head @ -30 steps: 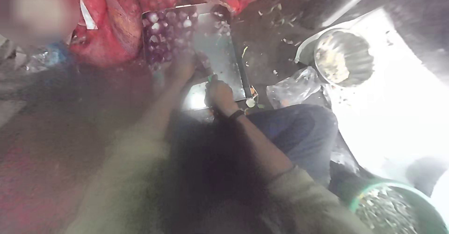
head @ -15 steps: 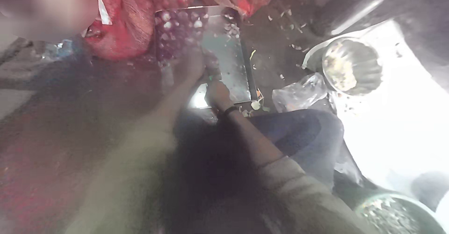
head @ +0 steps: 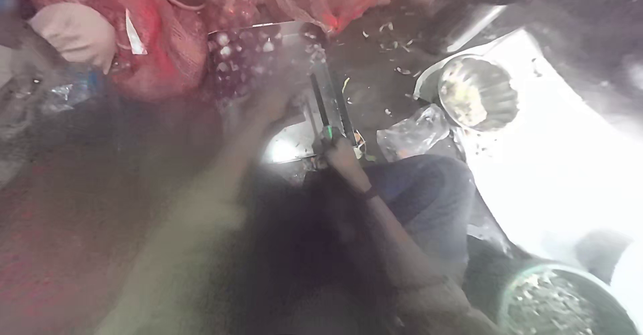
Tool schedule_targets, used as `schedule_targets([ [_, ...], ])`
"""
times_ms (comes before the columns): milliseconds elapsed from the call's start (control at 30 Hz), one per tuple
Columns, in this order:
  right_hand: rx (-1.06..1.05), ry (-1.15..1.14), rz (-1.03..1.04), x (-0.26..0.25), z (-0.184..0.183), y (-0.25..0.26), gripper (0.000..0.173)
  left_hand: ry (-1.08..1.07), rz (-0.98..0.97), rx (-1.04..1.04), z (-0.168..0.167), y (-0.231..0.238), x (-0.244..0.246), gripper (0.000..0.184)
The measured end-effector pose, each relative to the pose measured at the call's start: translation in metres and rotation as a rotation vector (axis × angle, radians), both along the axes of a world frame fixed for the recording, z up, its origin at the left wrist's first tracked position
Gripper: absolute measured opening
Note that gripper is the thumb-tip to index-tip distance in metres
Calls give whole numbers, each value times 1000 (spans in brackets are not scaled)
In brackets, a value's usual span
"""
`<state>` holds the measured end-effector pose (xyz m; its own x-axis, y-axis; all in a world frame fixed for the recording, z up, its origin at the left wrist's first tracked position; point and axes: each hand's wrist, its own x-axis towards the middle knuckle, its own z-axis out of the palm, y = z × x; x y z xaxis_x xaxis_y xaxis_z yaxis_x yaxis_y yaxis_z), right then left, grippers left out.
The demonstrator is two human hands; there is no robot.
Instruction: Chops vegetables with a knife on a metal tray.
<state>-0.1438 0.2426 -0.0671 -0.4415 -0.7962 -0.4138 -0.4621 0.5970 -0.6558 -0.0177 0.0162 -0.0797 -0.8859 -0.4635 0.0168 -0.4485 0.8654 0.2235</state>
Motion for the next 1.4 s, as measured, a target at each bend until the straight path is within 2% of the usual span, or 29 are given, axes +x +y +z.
schedule_targets([
  [33, 28, -12, -6, -4, -5, 4, 38, -29, -81, -8, -7, -3, -1, 55],
  [100, 46, -30, -9, -8, -17, 9, 38, -83, -153, 2, -14, -4, -2, 47],
  [200, 2, -80, -40, -6, -22, 10, 36, -133, -97, 116, 2, 6, 1, 49],
  [267, -20, -133, -66, -4, -19, 7, 37, -51, 76, 193, 6, 9, 1, 41],
  [400, 53, -281, -79, 3, -19, 6, 38, 179, 490, 424, 1, 10, 10, 43],
  [500, 65, -268, -11, 14, -33, 4, 39, 244, 640, 480, 3, 13, 21, 47],
  [633, 83, -128, 101, 28, -23, -4, 39, 143, 748, 421, 11, 22, 20, 58],
  [800, 129, 57, 180, 34, -12, -11, 37, 9, 713, 339, 16, 26, 16, 58],
  [1000, 77, 164, 204, 39, -12, -15, 36, 81, 599, 254, 5, 18, 21, 46],
  [1200, 125, 218, 220, 45, 2, -19, 34, 96, 612, 233, 5, 18, 18, 30],
  [1300, 164, 248, 221, 50, 0, -23, 34, 79, 634, 213, 9, 18, 16, 28],
  [1400, 181, 257, 218, 55, -1, -25, 35, 103, 577, 177, 5, 16, 18, 26],
])
